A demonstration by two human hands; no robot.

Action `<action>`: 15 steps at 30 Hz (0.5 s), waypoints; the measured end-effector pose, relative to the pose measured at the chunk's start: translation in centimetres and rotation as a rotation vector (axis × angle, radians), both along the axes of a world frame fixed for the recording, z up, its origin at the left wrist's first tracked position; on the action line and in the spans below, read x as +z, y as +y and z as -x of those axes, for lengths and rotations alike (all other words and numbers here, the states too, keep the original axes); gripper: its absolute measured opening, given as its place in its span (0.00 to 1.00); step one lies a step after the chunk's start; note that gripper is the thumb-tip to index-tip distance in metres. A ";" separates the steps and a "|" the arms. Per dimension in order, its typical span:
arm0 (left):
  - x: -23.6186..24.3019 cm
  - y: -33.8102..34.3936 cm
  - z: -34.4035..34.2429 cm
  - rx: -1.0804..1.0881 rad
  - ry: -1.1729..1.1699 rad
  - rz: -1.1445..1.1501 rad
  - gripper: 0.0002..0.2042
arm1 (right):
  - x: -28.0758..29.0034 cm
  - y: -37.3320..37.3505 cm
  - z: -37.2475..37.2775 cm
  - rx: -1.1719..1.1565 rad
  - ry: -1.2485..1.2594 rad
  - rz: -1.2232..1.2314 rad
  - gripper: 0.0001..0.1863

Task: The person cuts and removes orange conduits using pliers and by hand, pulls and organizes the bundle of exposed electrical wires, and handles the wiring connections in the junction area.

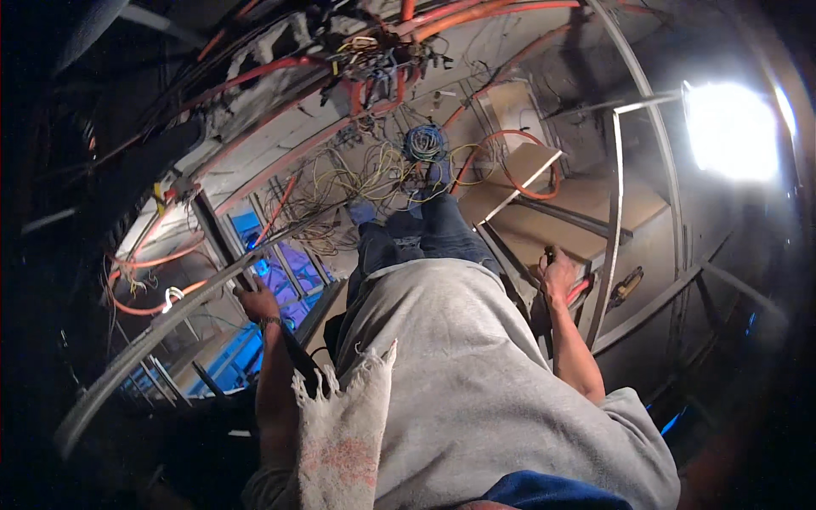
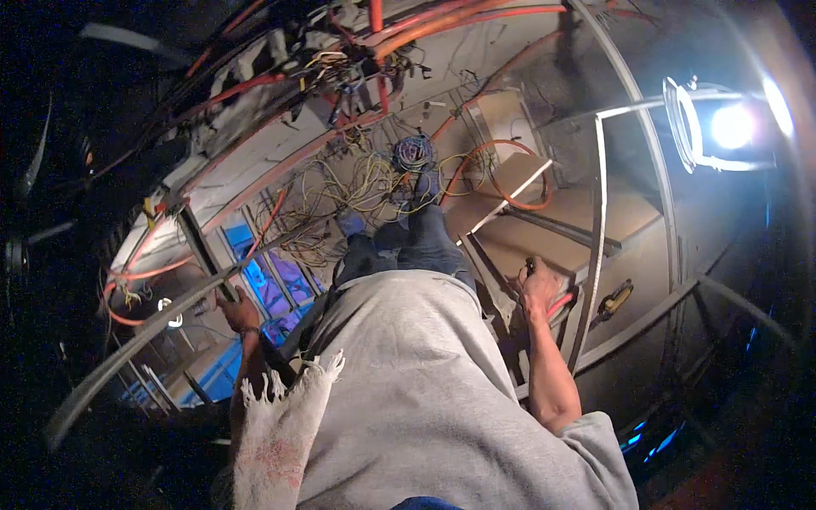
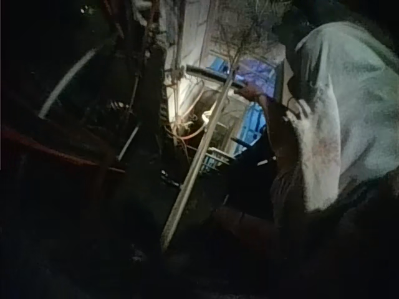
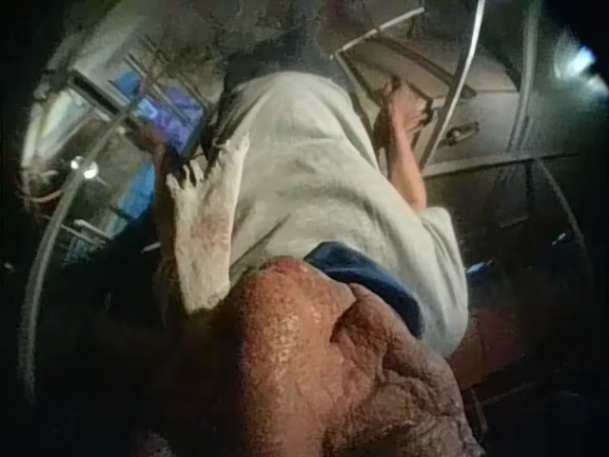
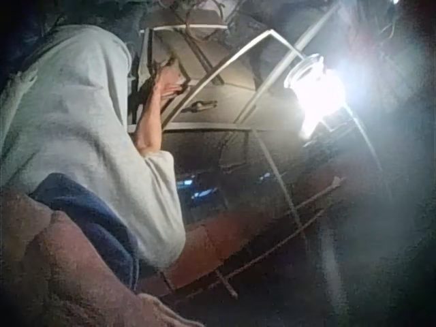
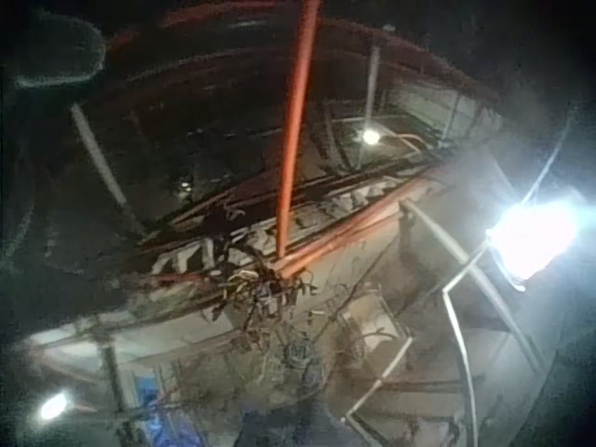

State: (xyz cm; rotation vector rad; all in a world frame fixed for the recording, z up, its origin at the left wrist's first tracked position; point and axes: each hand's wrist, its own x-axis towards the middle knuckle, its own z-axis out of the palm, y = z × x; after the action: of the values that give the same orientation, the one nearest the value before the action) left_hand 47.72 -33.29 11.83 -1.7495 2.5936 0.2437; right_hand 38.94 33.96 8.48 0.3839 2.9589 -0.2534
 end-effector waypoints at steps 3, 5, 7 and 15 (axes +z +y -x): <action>-2.7 -2.0 -1.7 -0.058 0.053 0.108 0.36 | 0.3 -0.3 0.3 -0.072 -0.037 0.052 0.10; -2.0 -1.3 -1.0 -0.050 0.017 0.092 0.37 | 0.2 -0.3 0.4 -0.047 0.021 0.014 0.10; -1.4 -1.3 -1.1 0.043 -0.027 -0.017 0.38 | -0.3 -0.3 0.5 -0.040 0.055 0.021 0.10; -0.6 0.0 -0.7 -0.024 0.030 0.034 0.41 | -0.9 0.2 -0.3 -0.058 0.009 0.000 0.10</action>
State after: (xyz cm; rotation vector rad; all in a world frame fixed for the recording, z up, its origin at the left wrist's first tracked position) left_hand 48.39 -33.26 11.24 -1.7378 2.6531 0.2295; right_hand 39.21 34.19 7.63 0.4696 2.9597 -0.2623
